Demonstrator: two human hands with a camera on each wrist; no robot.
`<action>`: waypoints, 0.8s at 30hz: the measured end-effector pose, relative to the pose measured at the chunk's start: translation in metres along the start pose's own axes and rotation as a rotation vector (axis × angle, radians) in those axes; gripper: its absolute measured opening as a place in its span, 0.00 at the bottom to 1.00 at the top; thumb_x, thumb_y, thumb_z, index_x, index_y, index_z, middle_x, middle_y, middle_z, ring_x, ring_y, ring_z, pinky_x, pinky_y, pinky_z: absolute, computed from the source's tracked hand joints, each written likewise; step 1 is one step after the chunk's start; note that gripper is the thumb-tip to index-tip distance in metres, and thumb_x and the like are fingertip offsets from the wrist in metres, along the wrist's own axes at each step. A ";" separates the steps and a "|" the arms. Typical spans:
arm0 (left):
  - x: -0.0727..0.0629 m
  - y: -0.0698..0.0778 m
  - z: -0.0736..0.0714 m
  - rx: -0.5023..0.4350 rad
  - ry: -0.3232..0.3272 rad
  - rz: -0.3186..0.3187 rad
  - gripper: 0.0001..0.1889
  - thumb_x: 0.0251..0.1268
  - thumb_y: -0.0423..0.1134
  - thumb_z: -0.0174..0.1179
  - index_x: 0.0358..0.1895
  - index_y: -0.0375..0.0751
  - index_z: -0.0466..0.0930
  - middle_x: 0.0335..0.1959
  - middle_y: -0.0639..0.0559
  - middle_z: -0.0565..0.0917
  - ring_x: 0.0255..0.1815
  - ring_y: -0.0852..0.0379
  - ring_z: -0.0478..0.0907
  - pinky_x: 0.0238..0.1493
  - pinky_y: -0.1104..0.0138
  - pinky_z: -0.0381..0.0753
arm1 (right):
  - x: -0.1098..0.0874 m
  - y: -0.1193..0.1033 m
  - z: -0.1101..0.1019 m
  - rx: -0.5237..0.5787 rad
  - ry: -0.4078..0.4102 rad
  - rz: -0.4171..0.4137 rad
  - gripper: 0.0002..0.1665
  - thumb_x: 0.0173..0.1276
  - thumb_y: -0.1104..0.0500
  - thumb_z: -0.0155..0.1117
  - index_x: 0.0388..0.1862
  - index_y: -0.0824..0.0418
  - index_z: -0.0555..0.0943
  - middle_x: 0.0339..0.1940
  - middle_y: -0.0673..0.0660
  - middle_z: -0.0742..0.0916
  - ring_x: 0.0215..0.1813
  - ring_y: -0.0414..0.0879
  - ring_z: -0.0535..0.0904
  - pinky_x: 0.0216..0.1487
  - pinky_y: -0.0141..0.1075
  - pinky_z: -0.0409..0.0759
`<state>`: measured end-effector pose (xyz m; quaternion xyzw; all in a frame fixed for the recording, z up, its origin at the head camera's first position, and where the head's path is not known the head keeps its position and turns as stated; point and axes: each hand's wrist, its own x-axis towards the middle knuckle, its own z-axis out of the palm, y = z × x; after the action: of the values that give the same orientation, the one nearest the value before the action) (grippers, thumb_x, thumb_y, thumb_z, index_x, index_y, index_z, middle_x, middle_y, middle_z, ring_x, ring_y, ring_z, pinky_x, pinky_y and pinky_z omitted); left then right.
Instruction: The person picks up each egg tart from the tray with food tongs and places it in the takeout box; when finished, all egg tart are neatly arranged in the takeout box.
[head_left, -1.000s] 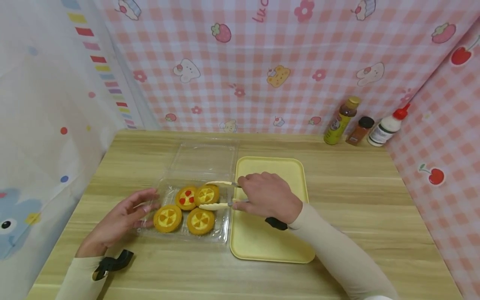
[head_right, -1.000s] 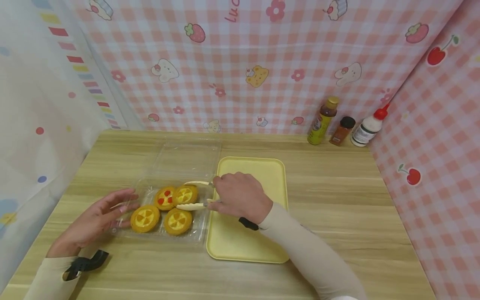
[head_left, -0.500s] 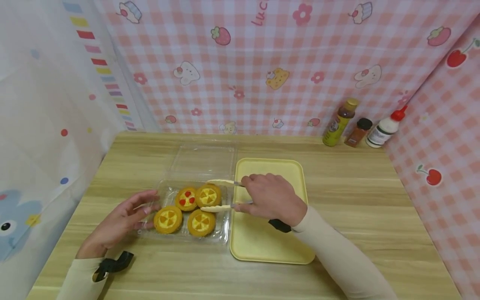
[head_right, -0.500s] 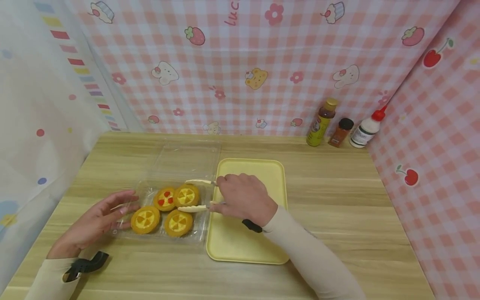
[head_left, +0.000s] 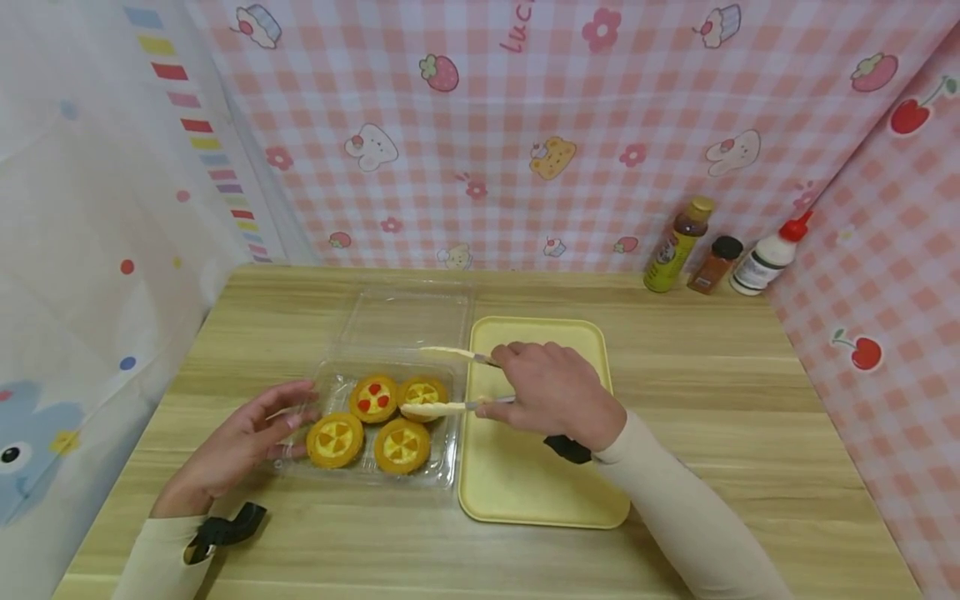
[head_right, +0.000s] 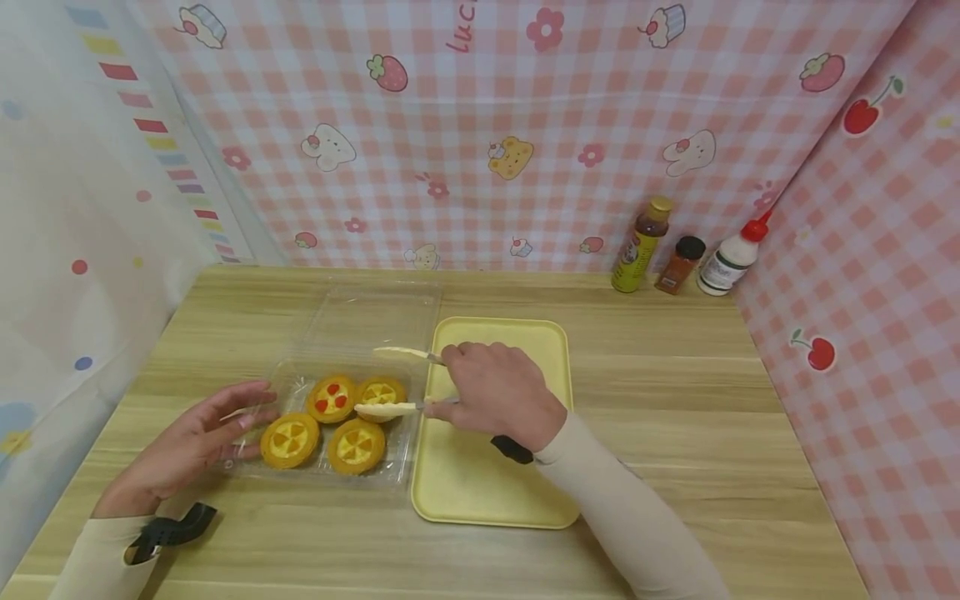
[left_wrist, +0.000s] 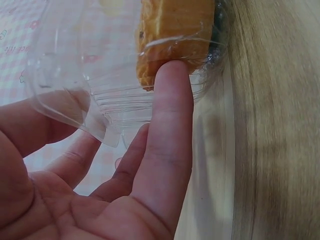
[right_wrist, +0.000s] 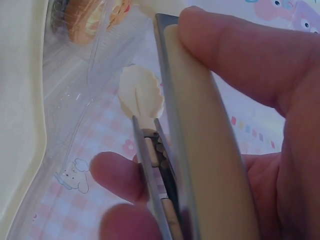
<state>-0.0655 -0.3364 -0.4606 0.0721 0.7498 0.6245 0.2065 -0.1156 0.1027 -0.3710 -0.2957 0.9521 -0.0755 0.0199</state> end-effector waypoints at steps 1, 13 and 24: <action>0.000 0.000 0.000 0.002 -0.001 0.000 0.29 0.87 0.40 0.50 0.82 0.37 0.56 0.74 0.58 0.71 0.66 0.70 0.79 0.55 0.59 0.91 | 0.000 0.001 0.000 0.005 0.004 0.006 0.41 0.63 0.25 0.70 0.60 0.54 0.83 0.48 0.51 0.91 0.34 0.49 0.86 0.30 0.43 0.85; 0.001 -0.001 -0.001 0.004 -0.014 0.023 0.29 0.87 0.38 0.50 0.82 0.35 0.55 0.73 0.58 0.72 0.66 0.69 0.79 0.54 0.59 0.91 | -0.007 0.027 -0.011 0.074 0.123 0.049 0.37 0.63 0.26 0.72 0.51 0.55 0.83 0.41 0.50 0.90 0.34 0.47 0.85 0.36 0.46 0.85; 0.001 0.001 -0.001 -0.002 -0.015 0.003 0.29 0.87 0.39 0.50 0.82 0.36 0.55 0.74 0.58 0.72 0.67 0.69 0.79 0.55 0.59 0.91 | -0.021 0.059 -0.010 0.126 0.163 0.128 0.38 0.64 0.25 0.70 0.49 0.57 0.82 0.38 0.52 0.88 0.35 0.48 0.84 0.37 0.46 0.84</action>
<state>-0.0672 -0.3362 -0.4599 0.0776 0.7474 0.6251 0.2112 -0.1327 0.1639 -0.3706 -0.2251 0.9609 -0.1578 -0.0341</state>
